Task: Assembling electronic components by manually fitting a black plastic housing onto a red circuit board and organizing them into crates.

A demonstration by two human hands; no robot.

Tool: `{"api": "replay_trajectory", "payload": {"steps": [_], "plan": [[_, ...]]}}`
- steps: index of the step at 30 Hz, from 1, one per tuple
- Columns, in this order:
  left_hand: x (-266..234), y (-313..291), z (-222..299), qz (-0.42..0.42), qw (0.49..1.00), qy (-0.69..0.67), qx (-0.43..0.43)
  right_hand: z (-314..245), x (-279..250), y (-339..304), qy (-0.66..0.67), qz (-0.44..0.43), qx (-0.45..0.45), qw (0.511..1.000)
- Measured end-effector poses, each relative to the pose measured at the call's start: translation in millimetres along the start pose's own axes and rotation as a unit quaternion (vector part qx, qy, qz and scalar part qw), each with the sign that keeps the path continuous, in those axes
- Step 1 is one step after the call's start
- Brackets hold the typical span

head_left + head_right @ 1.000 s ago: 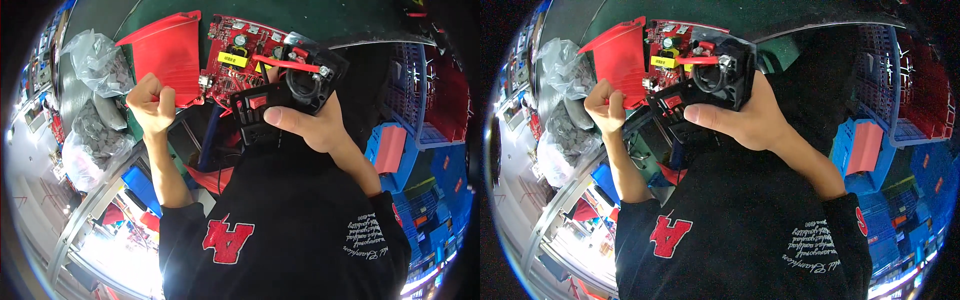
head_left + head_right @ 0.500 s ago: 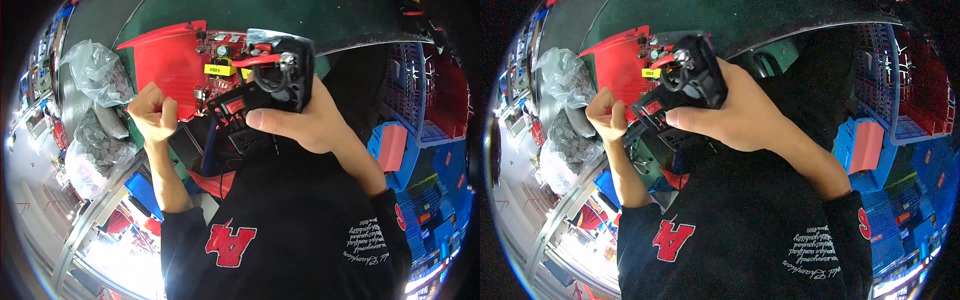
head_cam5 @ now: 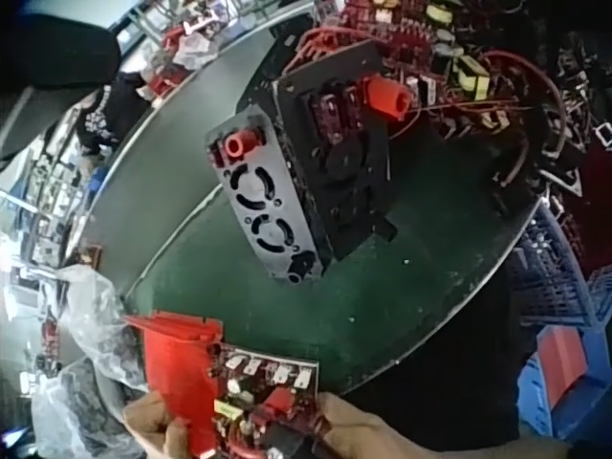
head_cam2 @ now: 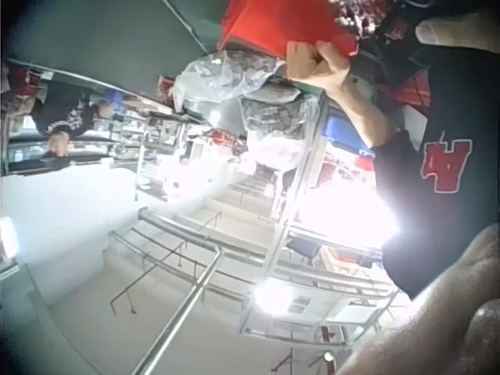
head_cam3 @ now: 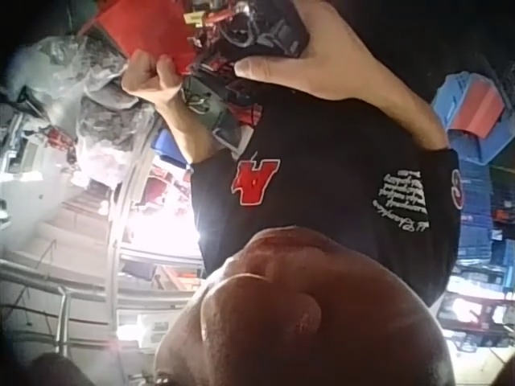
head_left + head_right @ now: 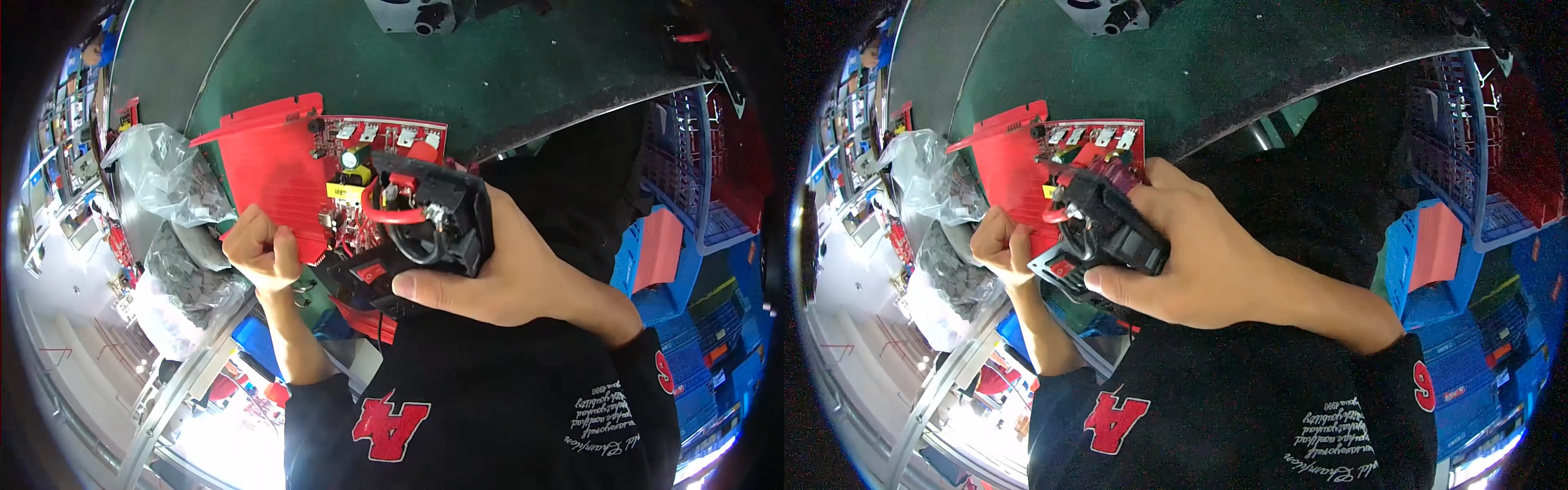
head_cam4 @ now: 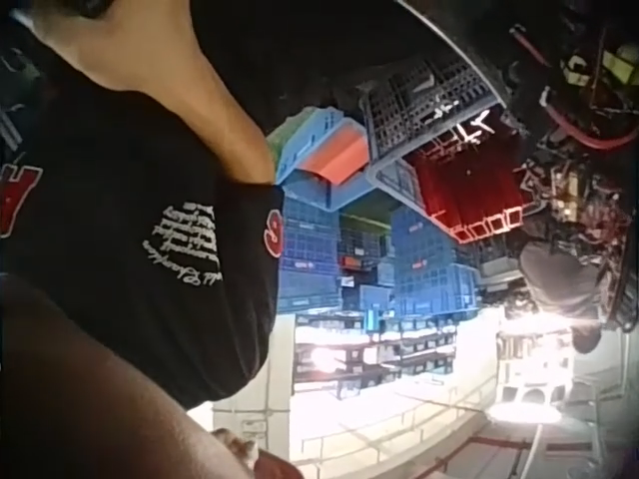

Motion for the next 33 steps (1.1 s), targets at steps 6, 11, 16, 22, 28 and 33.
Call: {"api": "replay_trajectory", "payload": {"steps": [6,11,16,22,28,33], "plan": [[1,1,-1,0.010,0.999,-0.027,0.024,-12,-6,7,-0.123,-0.017,-0.063,0.990],[-1,-1,-4,0.014,0.999,-0.036,0.021,-16,-5,12,-0.131,-0.033,-0.036,0.990],[1,2,7,0.015,0.999,0.024,0.030,-24,11,20,-0.105,0.068,-0.084,0.989],[0,3,10,0.027,0.996,0.032,0.072,-17,13,13,-0.077,0.065,0.080,0.992],[-3,0,11,0.088,0.986,0.030,0.141,-28,25,52,-0.079,0.037,0.072,0.994],[-14,-13,14,0.192,0.966,0.081,0.150,-37,30,64,-0.127,0.037,0.063,0.989]]}}
Point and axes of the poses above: each hand's wrist, its own y-axis towards the middle knuckle, its own x-axis out of the palm, z = x × y, the point moved 8 cm from there along y, towards the middle knuckle, and after that the axes turned 9 degrees about -y, right-handed, at the moved point
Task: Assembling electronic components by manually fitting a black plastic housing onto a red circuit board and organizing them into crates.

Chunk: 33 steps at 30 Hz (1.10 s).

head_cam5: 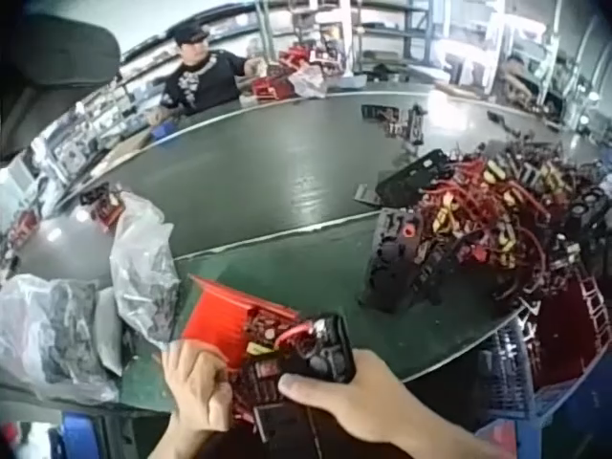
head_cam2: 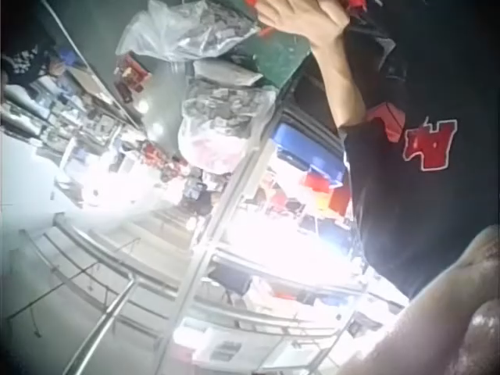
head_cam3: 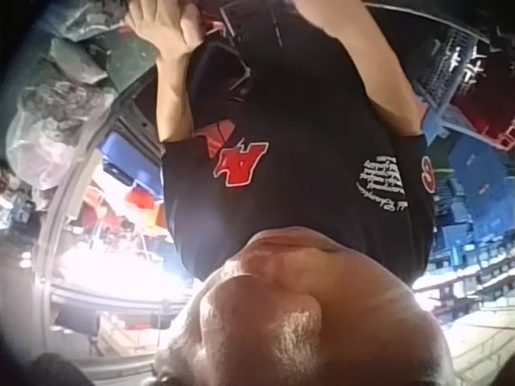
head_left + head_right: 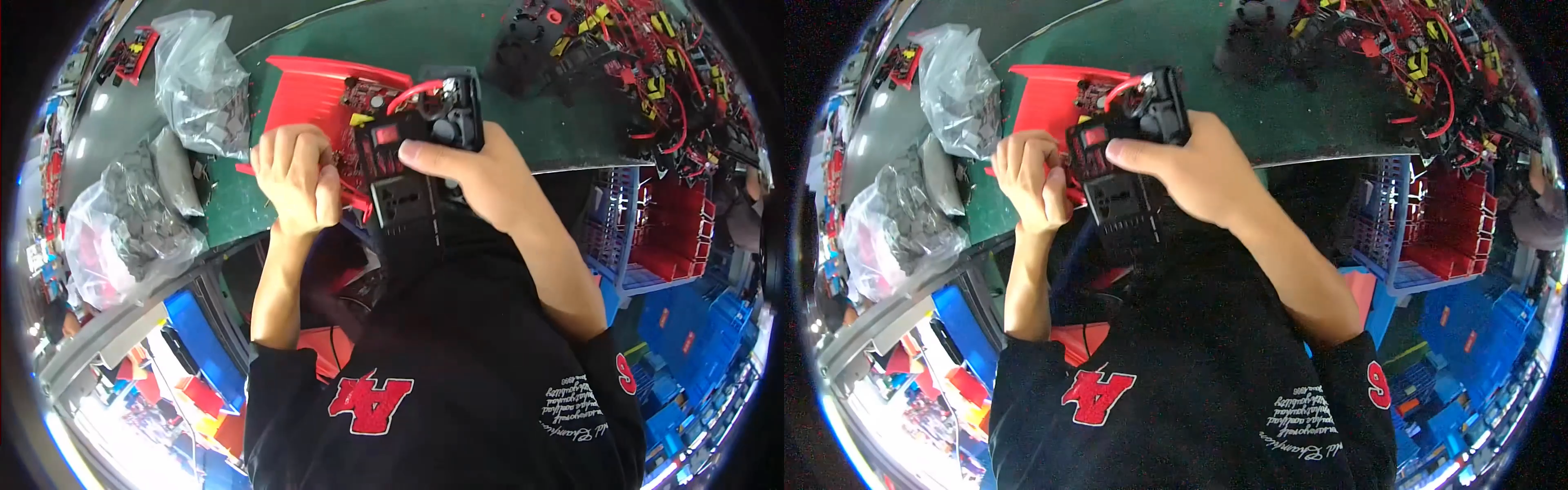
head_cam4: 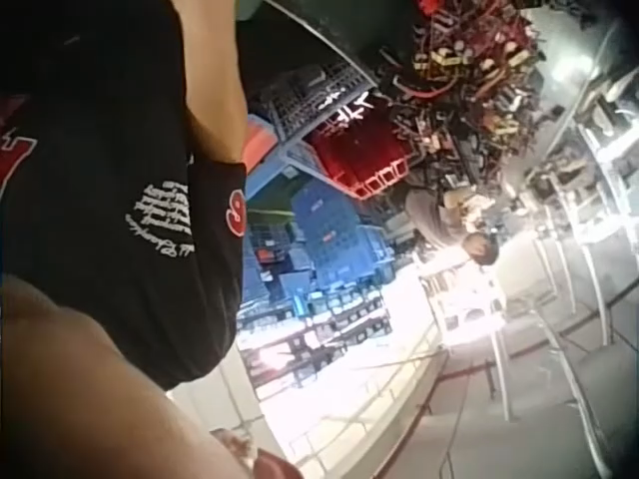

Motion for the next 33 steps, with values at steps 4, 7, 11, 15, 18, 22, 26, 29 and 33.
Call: {"api": "replay_trajectory", "payload": {"steps": [4,7,11,15,18,22,26,29,33], "plan": [[-14,2,10,0.089,0.994,0.057,0.022,-4,-5,7,-0.011,-0.031,0.053,0.998],[-28,-23,28,0.126,0.990,0.044,-0.051,-4,-12,7,0.024,-0.017,0.030,0.999],[9,-61,45,0.014,0.947,-0.036,-0.319,-11,-15,2,-0.019,-0.017,0.048,0.999],[21,-83,41,0.101,0.890,-0.171,-0.410,-13,-16,5,0.018,-0.054,0.081,0.995],[28,-85,33,0.131,0.788,-0.358,-0.483,-4,-2,8,0.190,-0.128,0.178,0.957],[23,-73,44,0.074,0.836,-0.289,-0.460,-3,-6,21,0.232,-0.178,0.173,0.941],[7,-39,77,0.054,0.994,0.063,-0.071,-17,4,30,0.260,-0.220,0.135,0.930],[-2,-24,65,0.058,0.972,0.194,-0.119,-30,13,33,0.271,-0.248,0.115,0.923],[14,-18,24,-0.114,0.974,0.040,-0.194,-32,15,43,0.292,-0.248,0.122,0.916]]}}
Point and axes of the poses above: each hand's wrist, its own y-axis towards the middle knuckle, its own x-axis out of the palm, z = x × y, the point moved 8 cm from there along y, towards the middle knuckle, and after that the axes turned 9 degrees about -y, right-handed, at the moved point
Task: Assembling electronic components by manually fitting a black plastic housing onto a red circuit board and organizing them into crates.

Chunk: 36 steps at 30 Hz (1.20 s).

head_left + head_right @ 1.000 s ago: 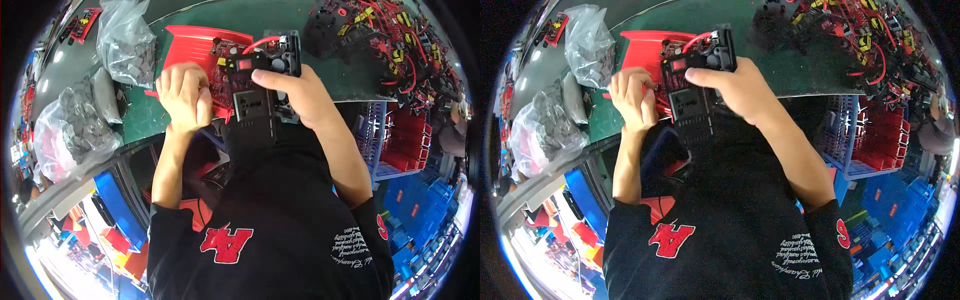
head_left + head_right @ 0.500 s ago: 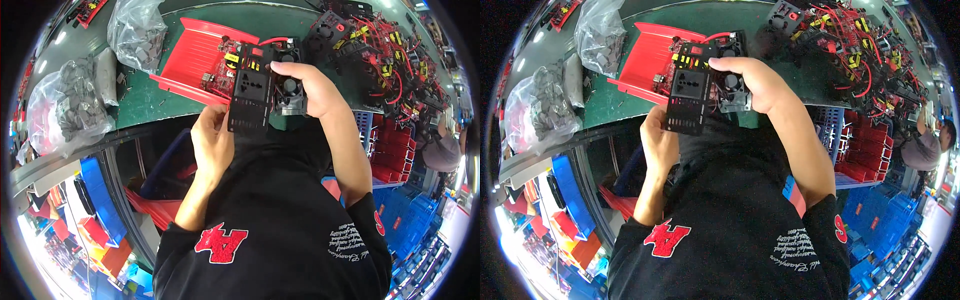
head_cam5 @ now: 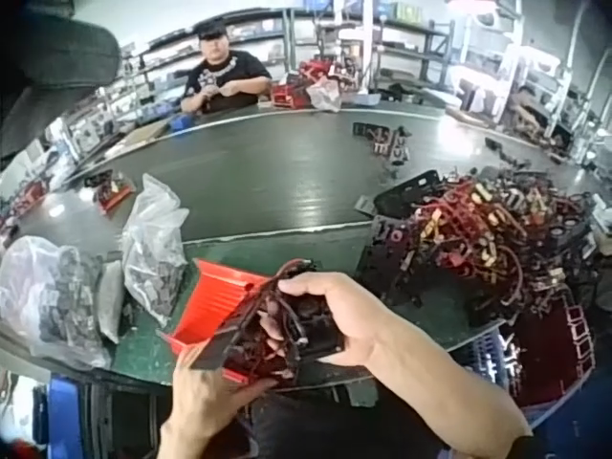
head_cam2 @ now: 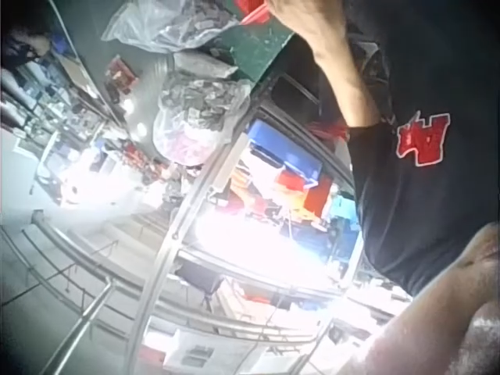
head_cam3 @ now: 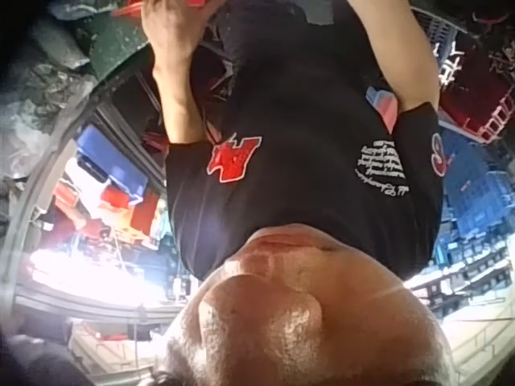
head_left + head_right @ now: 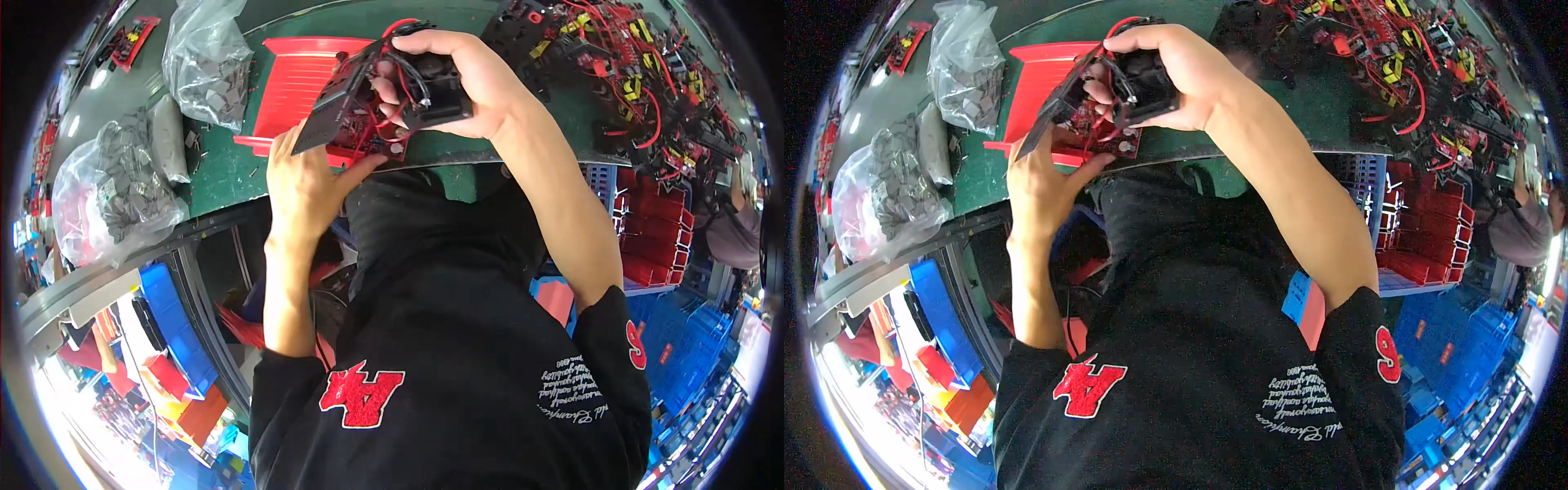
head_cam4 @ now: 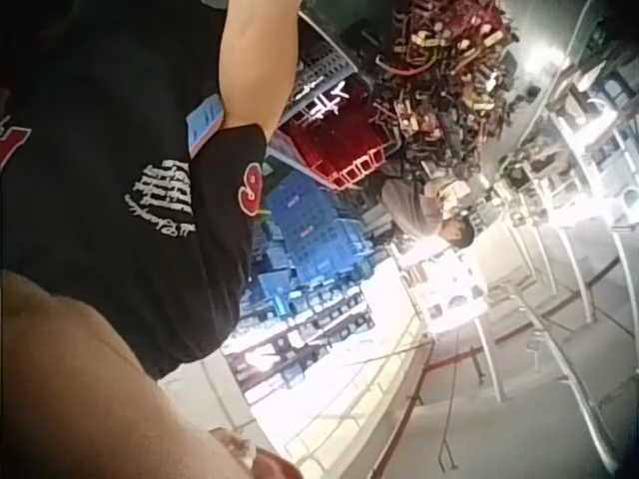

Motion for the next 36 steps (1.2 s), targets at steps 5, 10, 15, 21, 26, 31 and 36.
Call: {"api": "replay_trajectory", "payload": {"steps": [5,10,15,21,26,31,36], "plan": [[-7,3,10,-0.013,0.995,-0.039,0.087,2,-6,2,0.037,0.045,0.012,0.998],[-7,5,10,0.004,0.992,-0.024,0.126,0,-3,6,0.074,0.003,-0.001,0.997],[-7,20,19,0.015,0.996,-0.038,0.079,1,-9,11,0.069,-0.029,-0.023,0.997],[5,18,-9,-0.049,0.957,-0.176,-0.225,6,-12,2,0.016,0.045,-0.030,0.998],[3,16,-21,-0.056,0.941,-0.172,-0.286,12,-16,0,0.007,0.038,-0.024,0.999],[-3,28,-24,-0.049,0.976,-0.076,-0.200,16,-17,3,0.003,0.026,-0.027,0.999],[-6,37,-9,0.000,0.999,0.008,-0.031,18,-18,-1,-0.066,0.075,-0.030,0.995]]}}
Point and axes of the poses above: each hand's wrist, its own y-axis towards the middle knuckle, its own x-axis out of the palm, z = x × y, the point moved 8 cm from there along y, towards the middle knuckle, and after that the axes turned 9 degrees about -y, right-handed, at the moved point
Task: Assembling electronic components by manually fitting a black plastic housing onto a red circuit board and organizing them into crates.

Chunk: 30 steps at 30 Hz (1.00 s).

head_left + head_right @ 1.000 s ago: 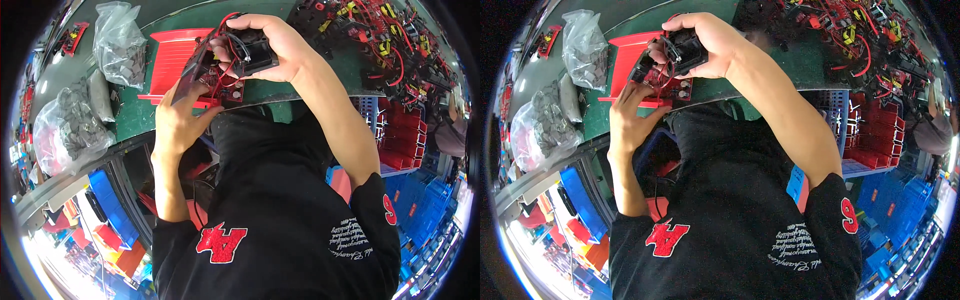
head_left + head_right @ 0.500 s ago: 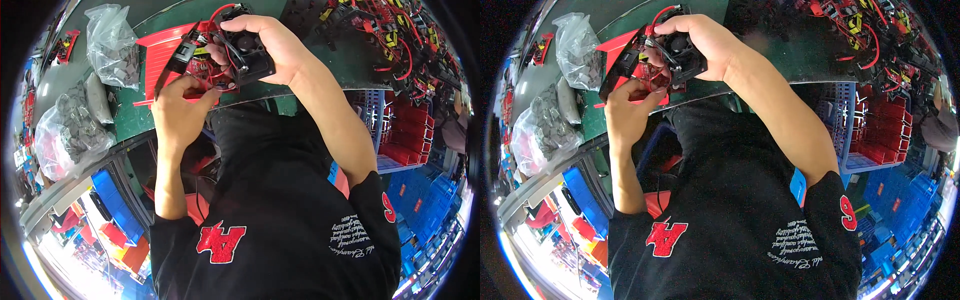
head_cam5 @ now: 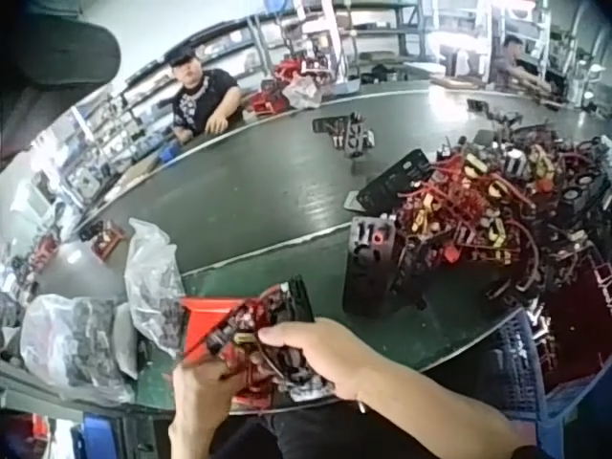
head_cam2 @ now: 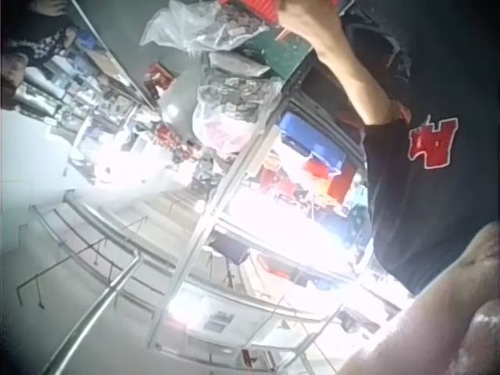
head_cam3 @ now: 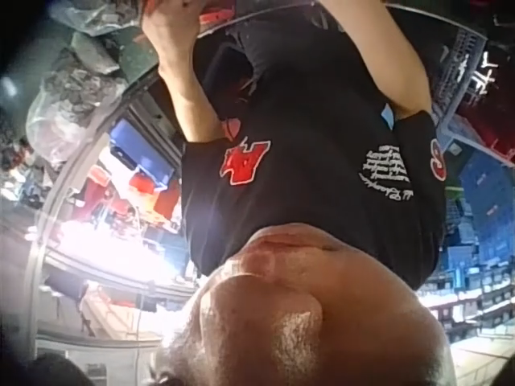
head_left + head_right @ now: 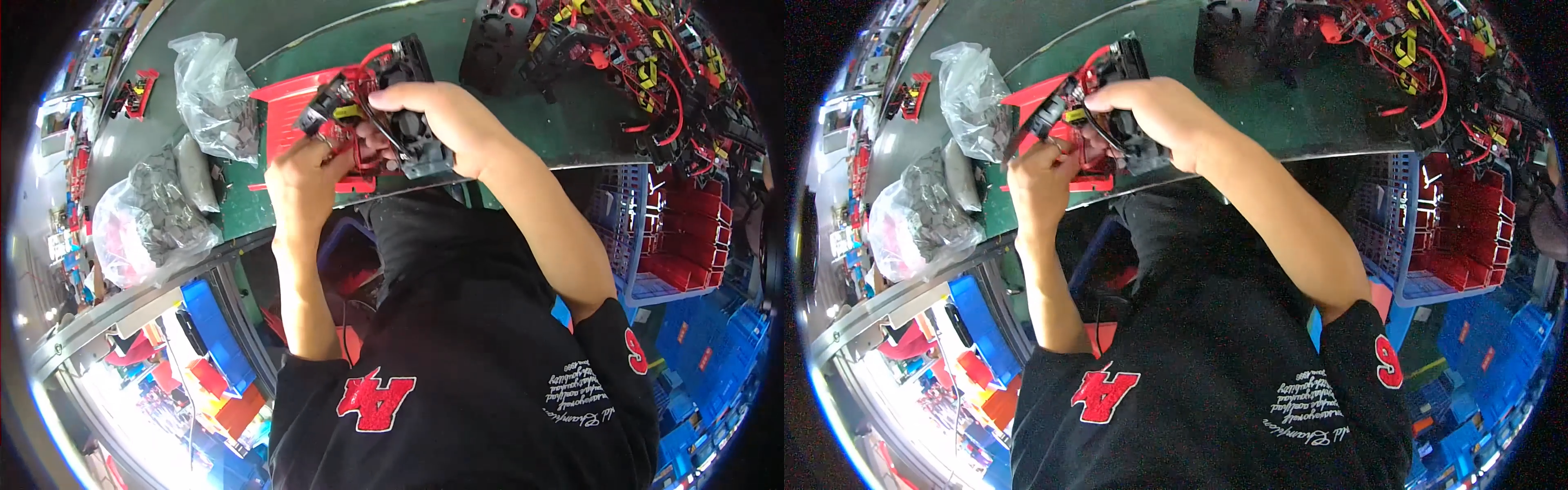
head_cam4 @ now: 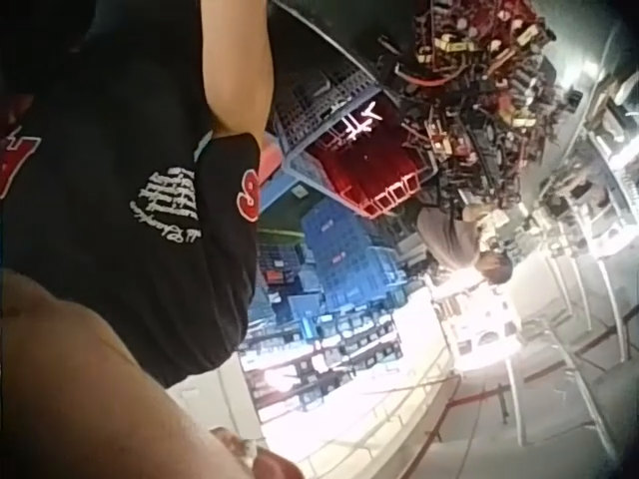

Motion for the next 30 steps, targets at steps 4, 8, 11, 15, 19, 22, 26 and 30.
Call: {"api": "replay_trajectory", "payload": {"steps": [4,8,11,15,19,22,26,30], "plan": [[4,-1,-10,-0.135,0.955,-0.230,-0.131,-2,-12,-3,-0.055,0.036,-0.019,0.998],[-10,4,-19,-0.124,0.976,-0.136,-0.114,-3,-9,-11,-0.160,0.065,-0.086,0.981],[4,-4,-33,-0.091,0.993,-0.034,-0.070,-12,-3,-29,-0.239,0.091,-0.097,0.962],[-19,-17,17,0.017,0.998,0.065,0.003,-7,-8,-37,-0.264,0.095,-0.103,0.954],[-51,-63,-7,0.205,0.962,0.100,-0.148,1,-10,-30,-0.248,0.095,-0.089,0.960],[-29,-77,-72,0.149,0.939,0.052,-0.305,-10,5,-22,-0.251,0.089,-0.078,0.961],[-30,-66,-64,0.221,0.938,0.070,-0.258,-14,3,-1,-0.273,0.105,-0.075,0.953],[17,-95,-55,-0.016,0.774,-0.414,-0.478,-25,5,-29,-0.395,0.197,-0.132,0.888]]}}
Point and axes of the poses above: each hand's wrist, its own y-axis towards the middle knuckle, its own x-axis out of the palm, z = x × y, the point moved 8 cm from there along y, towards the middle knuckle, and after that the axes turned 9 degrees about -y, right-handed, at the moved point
